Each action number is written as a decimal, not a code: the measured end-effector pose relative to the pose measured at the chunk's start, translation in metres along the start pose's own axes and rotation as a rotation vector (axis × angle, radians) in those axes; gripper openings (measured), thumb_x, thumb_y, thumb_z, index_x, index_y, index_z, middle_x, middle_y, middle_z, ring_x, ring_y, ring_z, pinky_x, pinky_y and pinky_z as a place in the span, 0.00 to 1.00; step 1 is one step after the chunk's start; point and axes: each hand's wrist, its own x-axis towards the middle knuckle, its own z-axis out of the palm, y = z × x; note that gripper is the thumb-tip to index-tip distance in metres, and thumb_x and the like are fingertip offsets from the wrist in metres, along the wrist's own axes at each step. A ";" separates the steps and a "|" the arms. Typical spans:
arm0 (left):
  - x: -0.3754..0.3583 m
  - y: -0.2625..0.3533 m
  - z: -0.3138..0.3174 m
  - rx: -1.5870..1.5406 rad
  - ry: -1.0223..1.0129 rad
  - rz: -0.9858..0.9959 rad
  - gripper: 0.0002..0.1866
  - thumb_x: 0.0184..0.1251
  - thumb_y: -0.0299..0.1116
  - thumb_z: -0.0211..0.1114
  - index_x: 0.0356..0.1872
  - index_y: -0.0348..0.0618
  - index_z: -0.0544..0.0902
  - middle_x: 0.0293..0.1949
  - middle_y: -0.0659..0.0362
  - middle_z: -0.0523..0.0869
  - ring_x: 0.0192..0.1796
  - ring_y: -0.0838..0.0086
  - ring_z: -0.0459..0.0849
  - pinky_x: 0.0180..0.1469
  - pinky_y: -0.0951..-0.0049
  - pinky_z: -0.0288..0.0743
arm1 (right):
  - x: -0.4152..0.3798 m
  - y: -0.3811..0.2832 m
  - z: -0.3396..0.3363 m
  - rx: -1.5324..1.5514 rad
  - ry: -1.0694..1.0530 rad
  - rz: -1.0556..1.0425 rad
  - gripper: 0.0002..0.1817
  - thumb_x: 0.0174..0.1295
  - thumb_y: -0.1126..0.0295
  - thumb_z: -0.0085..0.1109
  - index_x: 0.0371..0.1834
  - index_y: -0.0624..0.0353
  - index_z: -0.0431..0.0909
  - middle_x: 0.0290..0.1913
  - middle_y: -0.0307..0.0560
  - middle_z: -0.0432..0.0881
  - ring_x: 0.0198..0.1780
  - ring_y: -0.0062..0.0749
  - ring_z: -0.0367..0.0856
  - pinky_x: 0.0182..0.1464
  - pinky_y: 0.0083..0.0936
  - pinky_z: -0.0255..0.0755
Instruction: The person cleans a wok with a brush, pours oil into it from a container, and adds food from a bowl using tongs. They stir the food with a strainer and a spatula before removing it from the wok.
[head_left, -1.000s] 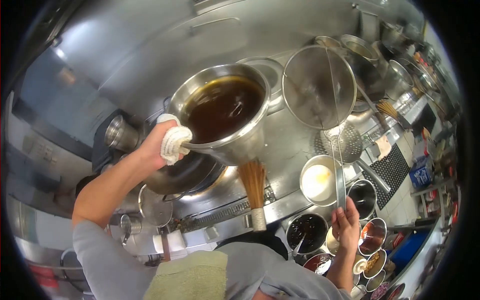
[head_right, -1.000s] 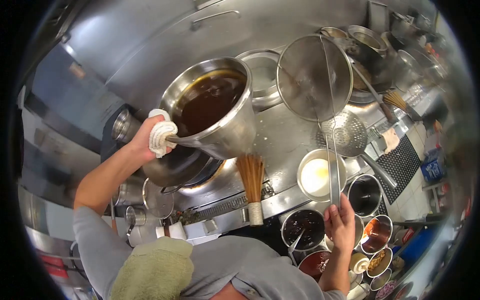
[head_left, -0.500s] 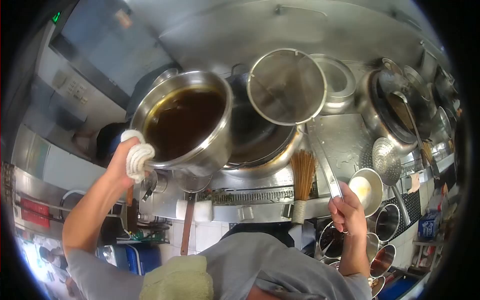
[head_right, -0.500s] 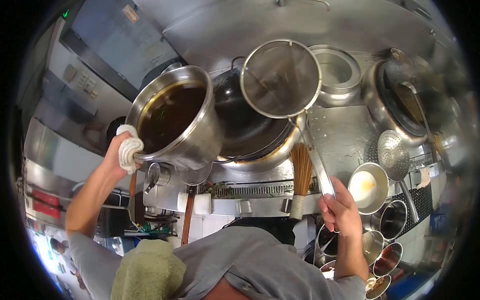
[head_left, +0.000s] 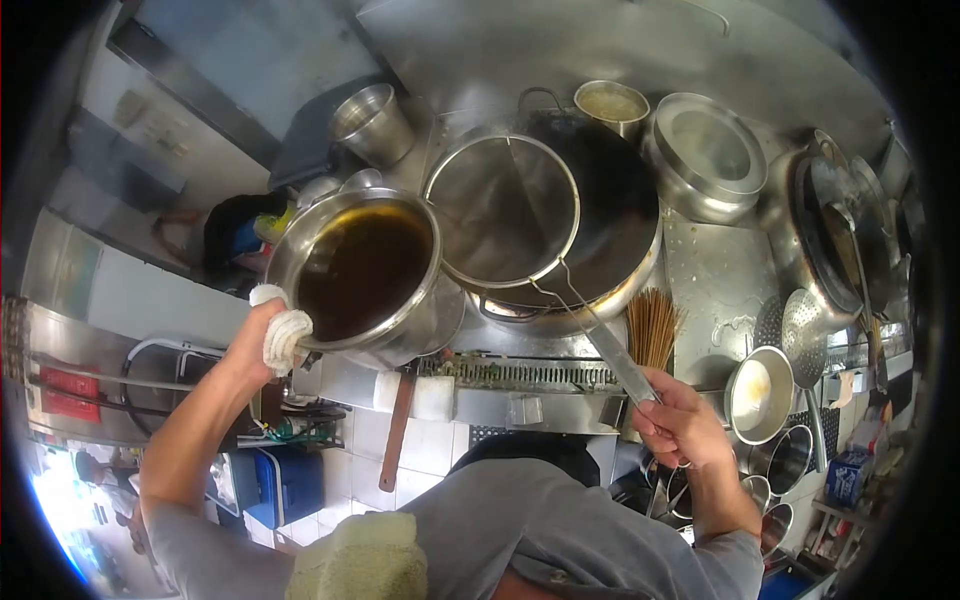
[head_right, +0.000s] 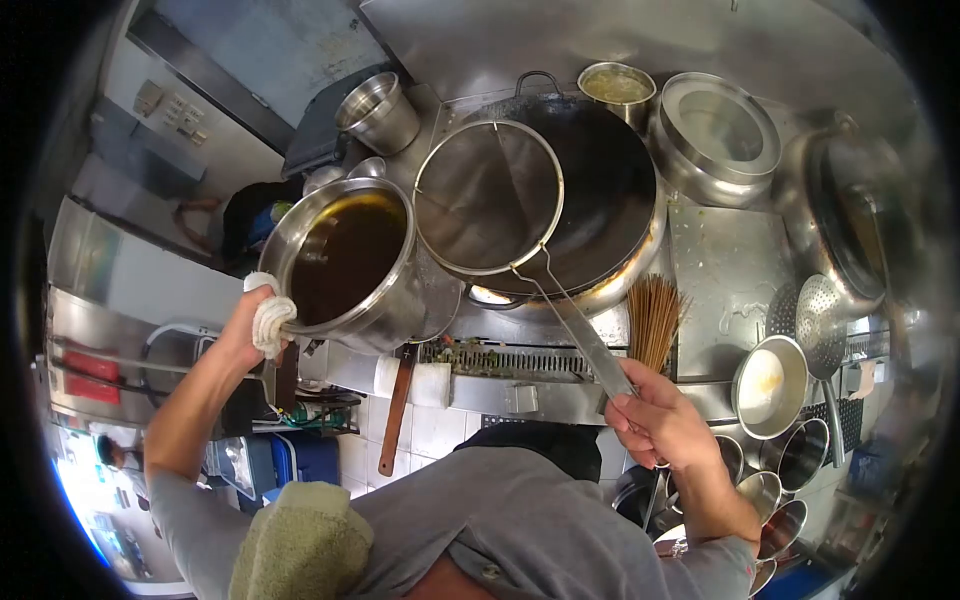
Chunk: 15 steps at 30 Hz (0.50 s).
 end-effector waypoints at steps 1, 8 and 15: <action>0.005 0.001 0.001 0.027 0.012 -0.022 0.06 0.58 0.38 0.54 0.27 0.51 0.75 0.21 0.61 0.79 0.20 0.71 0.76 0.20 0.67 0.69 | 0.001 0.000 0.000 -0.002 -0.008 0.001 0.27 0.64 0.78 0.42 0.69 0.62 0.59 0.22 0.37 0.66 0.12 0.13 0.55 0.09 0.12 0.51; 0.047 0.016 0.010 0.161 -0.076 0.004 0.08 0.58 0.40 0.54 0.28 0.50 0.77 0.21 0.62 0.80 0.22 0.73 0.78 0.22 0.68 0.70 | 0.003 -0.006 -0.009 -0.056 -0.110 0.014 0.28 0.66 0.78 0.38 0.71 0.57 0.54 0.25 0.36 0.65 0.14 0.14 0.58 0.10 0.14 0.58; 0.067 0.035 0.017 0.271 -0.056 0.016 0.08 0.59 0.39 0.55 0.31 0.48 0.78 0.24 0.61 0.82 0.21 0.72 0.79 0.20 0.68 0.72 | 0.001 -0.016 -0.019 -0.008 -0.137 0.065 0.28 0.66 0.76 0.39 0.71 0.57 0.53 0.25 0.34 0.62 0.14 0.12 0.57 0.10 0.14 0.57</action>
